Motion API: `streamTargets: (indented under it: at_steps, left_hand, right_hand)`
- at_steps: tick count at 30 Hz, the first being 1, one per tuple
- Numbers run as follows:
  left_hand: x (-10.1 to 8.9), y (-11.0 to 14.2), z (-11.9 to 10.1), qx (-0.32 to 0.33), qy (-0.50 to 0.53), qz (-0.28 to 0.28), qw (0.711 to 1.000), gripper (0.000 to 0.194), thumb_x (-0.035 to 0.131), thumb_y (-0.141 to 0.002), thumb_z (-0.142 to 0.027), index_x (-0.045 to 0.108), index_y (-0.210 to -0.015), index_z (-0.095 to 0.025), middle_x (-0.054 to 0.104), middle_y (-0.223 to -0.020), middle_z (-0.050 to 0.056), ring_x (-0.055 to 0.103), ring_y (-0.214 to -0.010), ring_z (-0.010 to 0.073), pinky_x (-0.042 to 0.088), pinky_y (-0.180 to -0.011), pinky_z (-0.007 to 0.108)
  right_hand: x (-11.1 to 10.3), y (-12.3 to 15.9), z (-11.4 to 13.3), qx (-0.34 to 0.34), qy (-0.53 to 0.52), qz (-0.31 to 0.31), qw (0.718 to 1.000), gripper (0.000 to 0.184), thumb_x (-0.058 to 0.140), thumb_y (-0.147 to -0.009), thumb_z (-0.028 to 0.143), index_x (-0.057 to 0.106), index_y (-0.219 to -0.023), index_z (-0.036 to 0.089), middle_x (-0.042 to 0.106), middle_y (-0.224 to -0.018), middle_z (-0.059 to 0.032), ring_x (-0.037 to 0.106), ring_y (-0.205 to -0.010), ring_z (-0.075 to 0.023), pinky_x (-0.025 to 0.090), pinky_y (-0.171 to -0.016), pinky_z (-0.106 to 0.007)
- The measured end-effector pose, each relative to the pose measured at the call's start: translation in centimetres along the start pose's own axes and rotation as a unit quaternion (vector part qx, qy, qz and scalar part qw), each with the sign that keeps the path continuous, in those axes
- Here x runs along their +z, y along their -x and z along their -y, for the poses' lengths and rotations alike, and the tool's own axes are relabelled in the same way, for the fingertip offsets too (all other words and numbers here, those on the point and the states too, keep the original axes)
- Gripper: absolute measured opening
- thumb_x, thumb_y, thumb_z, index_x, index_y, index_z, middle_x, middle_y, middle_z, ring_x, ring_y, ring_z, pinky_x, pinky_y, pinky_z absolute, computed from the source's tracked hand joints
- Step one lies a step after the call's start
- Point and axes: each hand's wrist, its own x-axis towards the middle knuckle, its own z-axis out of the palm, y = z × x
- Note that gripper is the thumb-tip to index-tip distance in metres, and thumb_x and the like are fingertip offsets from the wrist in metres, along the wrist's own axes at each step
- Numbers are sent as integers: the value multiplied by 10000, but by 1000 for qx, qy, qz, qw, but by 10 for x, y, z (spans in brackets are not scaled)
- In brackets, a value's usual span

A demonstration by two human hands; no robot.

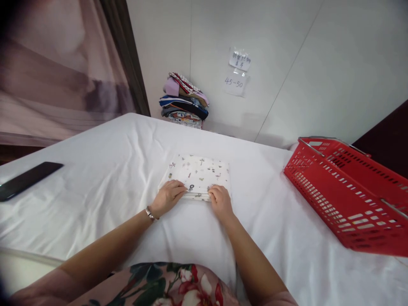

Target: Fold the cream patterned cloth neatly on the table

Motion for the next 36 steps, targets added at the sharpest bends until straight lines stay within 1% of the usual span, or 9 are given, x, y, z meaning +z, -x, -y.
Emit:
streamTargets:
  at_steps: [3, 9, 15, 18, 20, 25, 29, 31, 36]
  left_hand:
    - [1, 4, 0, -4, 13, 4, 1000, 200, 454, -896, -266, 644, -878, -203, 625, -846, 39, 542, -831, 164, 423, -762, 331]
    - [-1, 6, 3, 5, 32, 14, 999, 219, 516, -864, -338, 622, -1013, -217, 621, -919, 55, 544, -882, 179, 429, -779, 342]
    - [3, 5, 6, 4, 23, 5, 1000, 191, 479, -887, -282, 657, -909, -214, 615, -846, 41, 539, -829, 166, 417, -742, 322]
    - [4, 4, 6, 9, 17, 0, 1000, 207, 466, -894, -288, 658, -892, -210, 616, -830, 39, 534, -815, 166, 412, -732, 323]
    - [4, 5, 5, 12, 11, -3, 1000, 211, 459, -897, -288, 655, -894, -209, 616, -831, 39, 530, -815, 168, 409, -734, 326]
    - [5, 5, 2, 14, 4, -2, 1000, 178, 504, -872, -282, 637, -962, -205, 622, -909, 48, 529, -872, 186, 406, -757, 340]
    - [8, 4, 3, 2, -2, -20, 1000, 202, 461, -895, -283, 649, -914, -210, 631, -862, 38, 531, -831, 175, 406, -740, 333]
    - [8, 4, 3, 4, -6, -22, 1000, 223, 444, -903, -292, 652, -911, -210, 632, -859, 39, 530, -827, 174, 405, -740, 333]
    - [3, 5, 0, 6, -8, 10, 1000, 240, 433, -905, -289, 658, -897, -206, 627, -854, 44, 524, -833, 183, 403, -735, 345]
  right_hand:
    - [2, 4, -1, -25, 16, -2, 1000, 201, 413, -881, 196, 612, -857, 218, 633, -933, -47, 539, -911, -198, 408, -808, -362]
    - [2, 6, 2, -45, 2, -50, 998, 218, 399, -889, 207, 616, -907, 222, 624, -951, -60, 549, -924, -200, 438, -819, -376]
    - [2, 8, 1, -63, 33, -12, 997, 165, 471, -867, 249, 611, -950, 221, 624, -976, -68, 548, -942, -211, 440, -815, -382]
    - [2, 9, 0, -70, 44, -10, 997, 192, 504, -858, 259, 607, -1014, 220, 619, -1011, -77, 541, -961, -216, 438, -817, -385]
    - [3, 9, 0, -63, 48, -10, 997, 194, 487, -868, 250, 619, -1008, 229, 624, -996, -72, 545, -946, -213, 438, -812, -386]
    - [8, 4, 1, -15, 23, -23, 999, 165, 486, -861, 247, 649, -885, 235, 642, -925, -49, 555, -904, -203, 442, -814, -376]
    - [11, 2, 0, 12, -15, -46, 999, 157, 495, -850, 258, 646, -817, 236, 639, -880, -35, 560, -874, -187, 455, -790, -343]
    - [12, 3, 0, 3, -17, -53, 998, 165, 487, -856, 255, 648, -829, 233, 637, -887, -38, 559, -883, -185, 454, -794, -339]
    - [10, 6, 3, -38, 37, -36, 998, 172, 484, -867, 245, 653, -892, 231, 639, -926, -50, 555, -901, -196, 438, -813, -366]
